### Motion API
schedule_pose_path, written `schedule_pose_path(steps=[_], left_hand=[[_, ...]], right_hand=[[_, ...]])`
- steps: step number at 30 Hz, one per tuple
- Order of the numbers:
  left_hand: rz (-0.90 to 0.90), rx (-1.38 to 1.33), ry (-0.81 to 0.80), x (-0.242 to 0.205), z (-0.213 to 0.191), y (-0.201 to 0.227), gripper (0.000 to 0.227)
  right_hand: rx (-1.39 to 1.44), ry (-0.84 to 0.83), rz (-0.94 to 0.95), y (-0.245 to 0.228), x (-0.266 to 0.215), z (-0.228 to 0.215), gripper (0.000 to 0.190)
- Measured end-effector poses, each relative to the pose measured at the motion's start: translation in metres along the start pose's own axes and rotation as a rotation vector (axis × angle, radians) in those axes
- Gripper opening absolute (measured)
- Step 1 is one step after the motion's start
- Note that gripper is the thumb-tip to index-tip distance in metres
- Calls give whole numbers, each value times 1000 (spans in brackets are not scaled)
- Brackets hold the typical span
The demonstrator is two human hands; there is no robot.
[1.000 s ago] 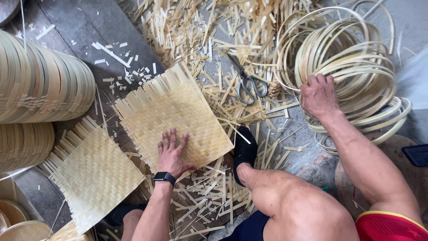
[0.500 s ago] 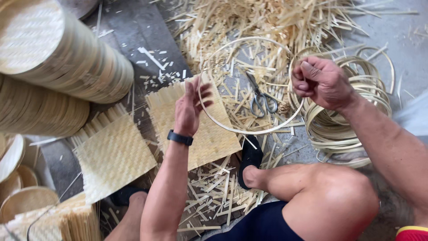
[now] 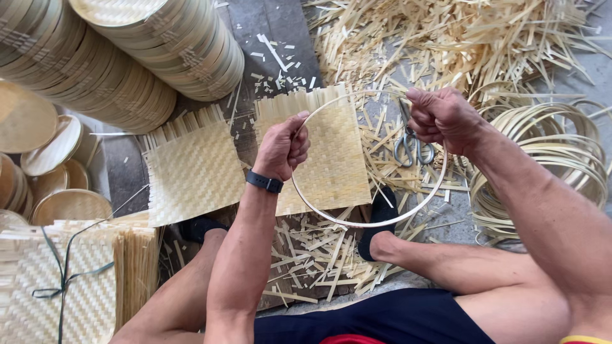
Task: The person constructs bamboo trays by weaving strips onto circular frames, trimming excess material with shears, and assembling the components by hand.
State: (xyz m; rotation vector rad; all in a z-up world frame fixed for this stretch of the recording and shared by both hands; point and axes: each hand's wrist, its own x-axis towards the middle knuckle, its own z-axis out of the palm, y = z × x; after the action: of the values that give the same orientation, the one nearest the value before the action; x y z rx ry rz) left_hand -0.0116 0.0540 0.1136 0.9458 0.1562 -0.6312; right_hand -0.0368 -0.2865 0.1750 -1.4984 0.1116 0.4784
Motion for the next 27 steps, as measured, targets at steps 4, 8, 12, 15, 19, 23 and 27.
schedule_pose_path(steps=[4,8,12,15,19,23,27], left_hand=[[-10,74,43,-7,-21,10,43],[31,58,93,-7,-28,14,39],[36,-75,141,-11,-42,16,40],[56,-117,105,-11,-54,6,40],[82,-83,212,-13,-63,6,39],[51,-29,140,-18,-59,11,38],[-72,232,141,-10,-41,11,34]], right_hand=[[-110,14,48,6,5,7,57],[-33,2,38,6,9,19,48],[256,52,-29,19,9,38,47],[277,211,-86,35,17,52,37],[184,230,-22,45,24,47,57],[135,106,-16,47,25,39,56],[80,45,82,54,26,44,50]])
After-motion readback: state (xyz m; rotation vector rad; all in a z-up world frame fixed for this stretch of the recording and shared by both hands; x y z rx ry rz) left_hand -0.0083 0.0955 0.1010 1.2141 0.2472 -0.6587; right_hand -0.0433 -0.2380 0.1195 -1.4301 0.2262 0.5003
